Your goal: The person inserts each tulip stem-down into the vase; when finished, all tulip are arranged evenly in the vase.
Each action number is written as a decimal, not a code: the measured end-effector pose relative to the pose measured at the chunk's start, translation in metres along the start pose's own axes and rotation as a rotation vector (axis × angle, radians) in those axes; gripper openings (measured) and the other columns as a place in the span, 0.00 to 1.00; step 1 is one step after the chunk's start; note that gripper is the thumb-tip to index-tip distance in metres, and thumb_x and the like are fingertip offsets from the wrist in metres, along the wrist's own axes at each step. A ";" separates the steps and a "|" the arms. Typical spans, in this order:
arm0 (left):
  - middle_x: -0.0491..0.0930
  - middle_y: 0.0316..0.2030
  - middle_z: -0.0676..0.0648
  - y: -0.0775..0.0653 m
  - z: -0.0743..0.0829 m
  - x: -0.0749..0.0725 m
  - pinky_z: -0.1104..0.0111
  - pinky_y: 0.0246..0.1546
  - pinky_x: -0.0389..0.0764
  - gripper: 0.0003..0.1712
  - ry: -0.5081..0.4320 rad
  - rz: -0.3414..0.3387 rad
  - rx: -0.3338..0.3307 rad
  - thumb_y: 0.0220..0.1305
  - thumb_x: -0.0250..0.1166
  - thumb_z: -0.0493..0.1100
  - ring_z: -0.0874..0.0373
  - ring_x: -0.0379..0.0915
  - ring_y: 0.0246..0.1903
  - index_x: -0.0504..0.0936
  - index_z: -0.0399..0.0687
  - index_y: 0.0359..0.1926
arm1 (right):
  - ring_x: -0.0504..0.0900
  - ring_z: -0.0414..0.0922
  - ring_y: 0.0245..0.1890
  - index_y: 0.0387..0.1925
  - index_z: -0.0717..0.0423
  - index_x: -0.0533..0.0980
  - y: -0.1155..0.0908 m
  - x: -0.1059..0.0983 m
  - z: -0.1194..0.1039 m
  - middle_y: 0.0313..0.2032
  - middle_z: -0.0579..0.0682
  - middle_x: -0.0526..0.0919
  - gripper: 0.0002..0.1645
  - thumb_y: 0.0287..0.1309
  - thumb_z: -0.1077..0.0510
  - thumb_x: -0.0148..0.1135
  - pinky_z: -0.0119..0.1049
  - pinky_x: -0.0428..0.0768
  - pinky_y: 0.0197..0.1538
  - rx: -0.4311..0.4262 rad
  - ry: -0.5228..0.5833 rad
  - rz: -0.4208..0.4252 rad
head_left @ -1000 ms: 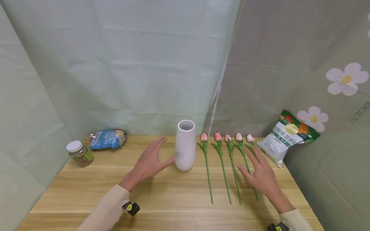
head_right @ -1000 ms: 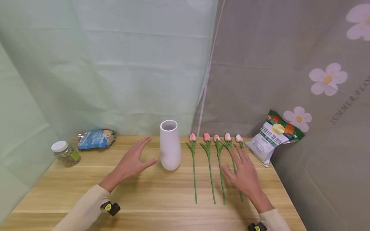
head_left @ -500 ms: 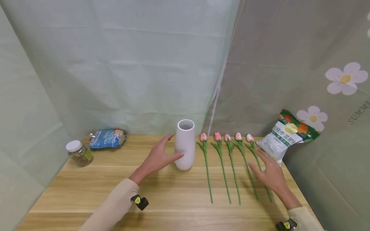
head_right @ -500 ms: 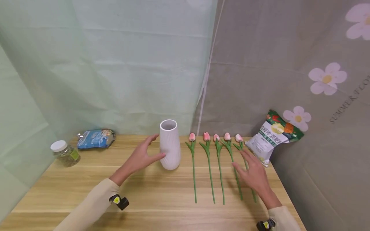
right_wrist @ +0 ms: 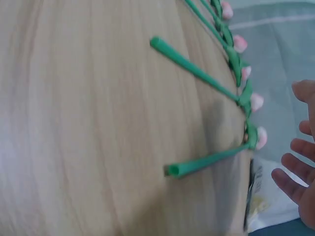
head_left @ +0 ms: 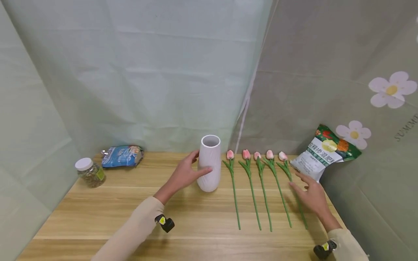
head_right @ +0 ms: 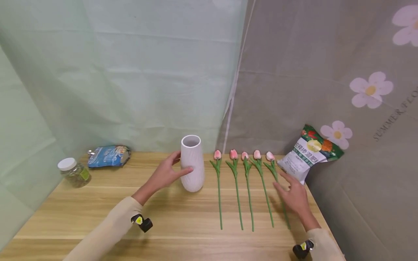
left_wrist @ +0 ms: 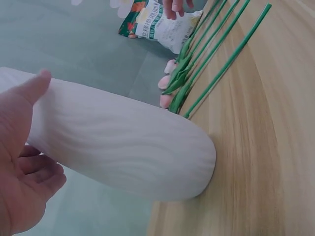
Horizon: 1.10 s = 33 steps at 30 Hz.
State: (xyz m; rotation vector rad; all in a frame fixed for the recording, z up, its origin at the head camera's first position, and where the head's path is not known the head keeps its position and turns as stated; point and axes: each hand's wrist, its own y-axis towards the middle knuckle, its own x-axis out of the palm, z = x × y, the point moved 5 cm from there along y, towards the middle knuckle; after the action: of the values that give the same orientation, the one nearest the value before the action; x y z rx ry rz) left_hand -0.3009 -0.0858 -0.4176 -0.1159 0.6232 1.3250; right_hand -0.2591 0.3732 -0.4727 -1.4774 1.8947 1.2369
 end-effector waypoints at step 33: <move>0.79 0.61 0.40 0.002 0.003 -0.002 0.54 0.63 0.80 0.41 -0.013 0.020 0.028 0.57 0.79 0.51 0.46 0.79 0.60 0.74 0.42 0.67 | 0.79 0.44 0.33 0.52 0.68 0.83 0.011 0.032 0.049 0.36 0.55 0.87 0.26 0.64 0.50 0.70 0.35 0.76 0.35 0.213 -0.030 -0.123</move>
State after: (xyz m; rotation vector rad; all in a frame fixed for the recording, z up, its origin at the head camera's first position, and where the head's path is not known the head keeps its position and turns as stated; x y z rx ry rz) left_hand -0.3018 -0.0857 -0.4132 -0.0789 0.6331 1.3346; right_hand -0.2892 0.3977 -0.5184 -1.4302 1.8238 0.9642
